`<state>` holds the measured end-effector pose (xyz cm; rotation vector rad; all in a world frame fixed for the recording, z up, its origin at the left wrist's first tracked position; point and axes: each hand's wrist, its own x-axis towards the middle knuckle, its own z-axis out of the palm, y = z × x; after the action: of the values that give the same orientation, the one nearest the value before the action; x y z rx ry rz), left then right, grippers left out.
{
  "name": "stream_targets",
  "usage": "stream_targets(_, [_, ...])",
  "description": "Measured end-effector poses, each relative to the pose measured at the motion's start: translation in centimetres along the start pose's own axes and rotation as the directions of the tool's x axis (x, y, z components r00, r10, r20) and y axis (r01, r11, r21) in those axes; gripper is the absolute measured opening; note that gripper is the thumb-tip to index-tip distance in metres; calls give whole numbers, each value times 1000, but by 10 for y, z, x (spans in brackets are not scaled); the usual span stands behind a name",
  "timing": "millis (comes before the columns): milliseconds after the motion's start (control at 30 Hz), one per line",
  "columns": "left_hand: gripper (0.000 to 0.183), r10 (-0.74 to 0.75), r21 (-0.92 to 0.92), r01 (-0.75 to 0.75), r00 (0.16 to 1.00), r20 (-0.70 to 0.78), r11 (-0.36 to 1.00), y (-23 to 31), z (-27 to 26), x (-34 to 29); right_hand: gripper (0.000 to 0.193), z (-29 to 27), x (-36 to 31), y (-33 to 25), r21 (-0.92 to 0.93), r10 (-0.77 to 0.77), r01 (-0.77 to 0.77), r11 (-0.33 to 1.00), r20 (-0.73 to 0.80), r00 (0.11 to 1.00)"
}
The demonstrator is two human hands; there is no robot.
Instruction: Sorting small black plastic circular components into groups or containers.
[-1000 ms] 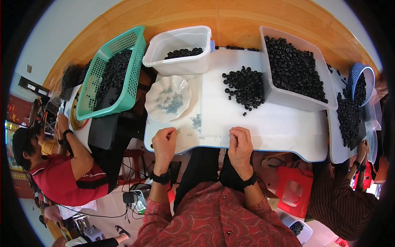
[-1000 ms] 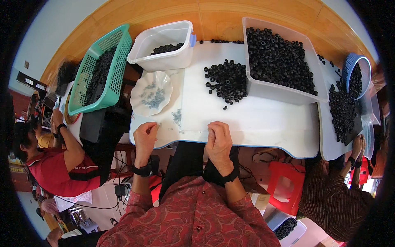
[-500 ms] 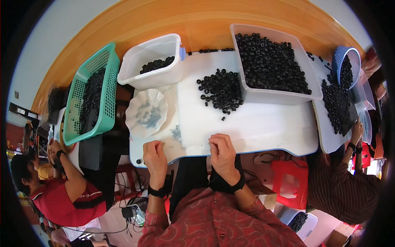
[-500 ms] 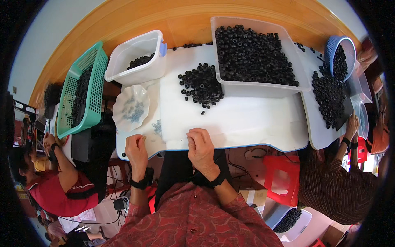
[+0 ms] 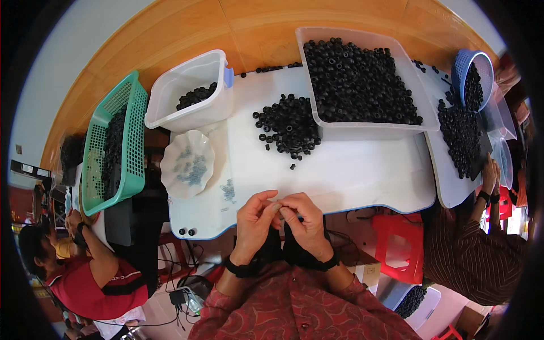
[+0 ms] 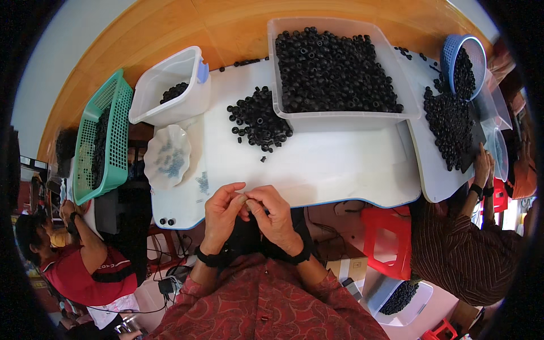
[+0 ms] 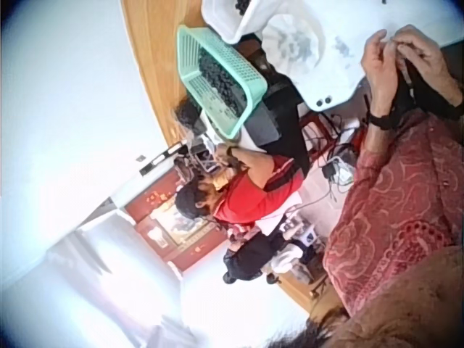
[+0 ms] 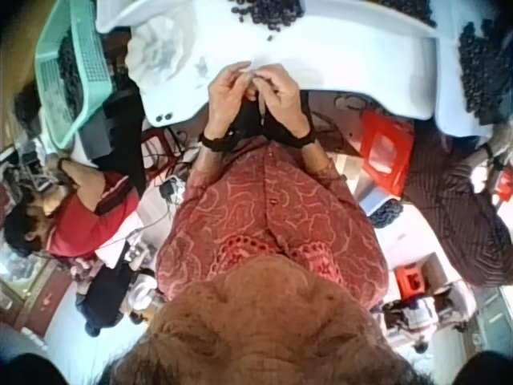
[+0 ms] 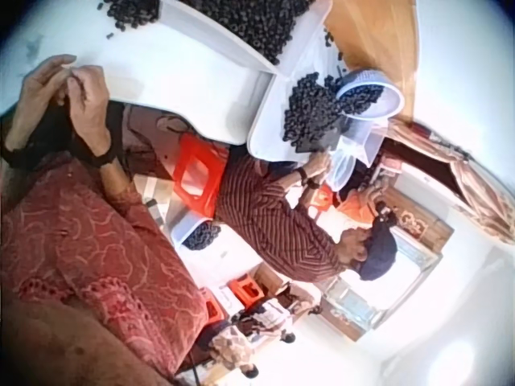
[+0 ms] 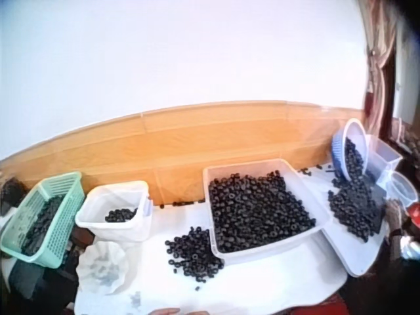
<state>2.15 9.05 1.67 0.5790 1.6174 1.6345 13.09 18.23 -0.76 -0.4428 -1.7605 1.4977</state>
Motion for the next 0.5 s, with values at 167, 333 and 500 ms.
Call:
stream_targets(167, [26,-32,8,32,997,67,999,5,14,11,13,-13,5,-7,115,127,-123,986,-28,991])
stream_targets(333, [26,-91,-55,97,990,106,994,9,27,24,10,-30,13,-2,131,129,-125,983,-23,991])
stream_targets(500, [23,-13,47,10,998,67,999,7,38,45,10,-39,21,6,-199,-27,-8,980,-169,985])
